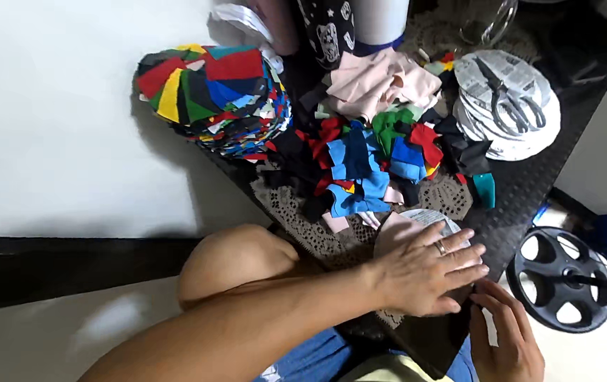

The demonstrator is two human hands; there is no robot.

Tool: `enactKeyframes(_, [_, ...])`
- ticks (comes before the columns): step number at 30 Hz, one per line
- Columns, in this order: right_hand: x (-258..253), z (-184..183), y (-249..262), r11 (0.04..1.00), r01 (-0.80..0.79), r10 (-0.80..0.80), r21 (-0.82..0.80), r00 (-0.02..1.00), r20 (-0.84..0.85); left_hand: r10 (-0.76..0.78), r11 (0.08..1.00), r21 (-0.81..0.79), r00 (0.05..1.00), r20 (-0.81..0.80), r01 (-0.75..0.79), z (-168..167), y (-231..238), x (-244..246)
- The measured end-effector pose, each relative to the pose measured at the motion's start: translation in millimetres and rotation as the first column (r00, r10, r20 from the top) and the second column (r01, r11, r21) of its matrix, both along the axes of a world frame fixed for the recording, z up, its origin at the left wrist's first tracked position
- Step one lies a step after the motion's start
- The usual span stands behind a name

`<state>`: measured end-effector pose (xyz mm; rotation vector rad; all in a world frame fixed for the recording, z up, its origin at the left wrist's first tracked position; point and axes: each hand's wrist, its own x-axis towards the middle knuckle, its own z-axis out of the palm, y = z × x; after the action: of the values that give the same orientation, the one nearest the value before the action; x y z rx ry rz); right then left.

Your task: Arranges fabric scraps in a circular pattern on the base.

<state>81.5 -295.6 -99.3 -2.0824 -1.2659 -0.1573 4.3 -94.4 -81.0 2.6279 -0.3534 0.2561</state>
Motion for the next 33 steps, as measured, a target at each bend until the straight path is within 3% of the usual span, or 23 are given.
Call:
enactKeyframes(3, [4,3,-2,0.999,-0.027,0.028,0.034,0.998,-0.050,0.002,1.000,0.017,0.992,-0.126,0.001,-5,-3,1])
enactKeyframes(10, [14,0,8,0.981,-0.058,0.068,0.184,0.997,-0.048,0.081,0.991,0.115,0.986,-0.147,-0.064,-8,-7,-6])
enactKeyframes(13, [15,-2,27,0.956,-0.062,0.079,0.286,0.996,-0.047,0.081,0.995,0.070,0.988,-0.132,-0.072,-7,-5,-5])
enactKeyframes(15, [14,-4,36,0.934,-0.052,0.081,0.353,0.994,-0.068,0.147,0.986,-0.060,0.981,-0.128,-0.155,5,1,1])
enactKeyframes(17, [13,-7,41,0.914,-0.053,0.100,0.402,0.990,-0.098,0.277,0.959,-0.046,0.958,-0.072,-0.281,22,17,16])
enactKeyframes(21, [10,-21,44,0.897,-0.055,0.129,0.439,0.982,-0.141,0.510,0.858,0.004,0.849,-0.142,-0.514,57,65,57])
enactKeyframes(25, [7,-25,46,0.900,-0.040,0.095,0.433,0.990,-0.106,0.557,0.829,0.001,0.827,-0.073,-0.559,62,70,111])
enactKeyframes(31, [7,-28,47,0.890,-0.050,0.103,0.453,0.990,-0.093,0.695,0.717,0.150,0.680,-0.231,-0.681,50,52,175])
enactKeyframes(33, [7,-29,47,0.890,-0.050,0.108,0.454,0.989,-0.103,0.710,0.699,0.121,0.663,-0.238,-0.705,46,58,178])
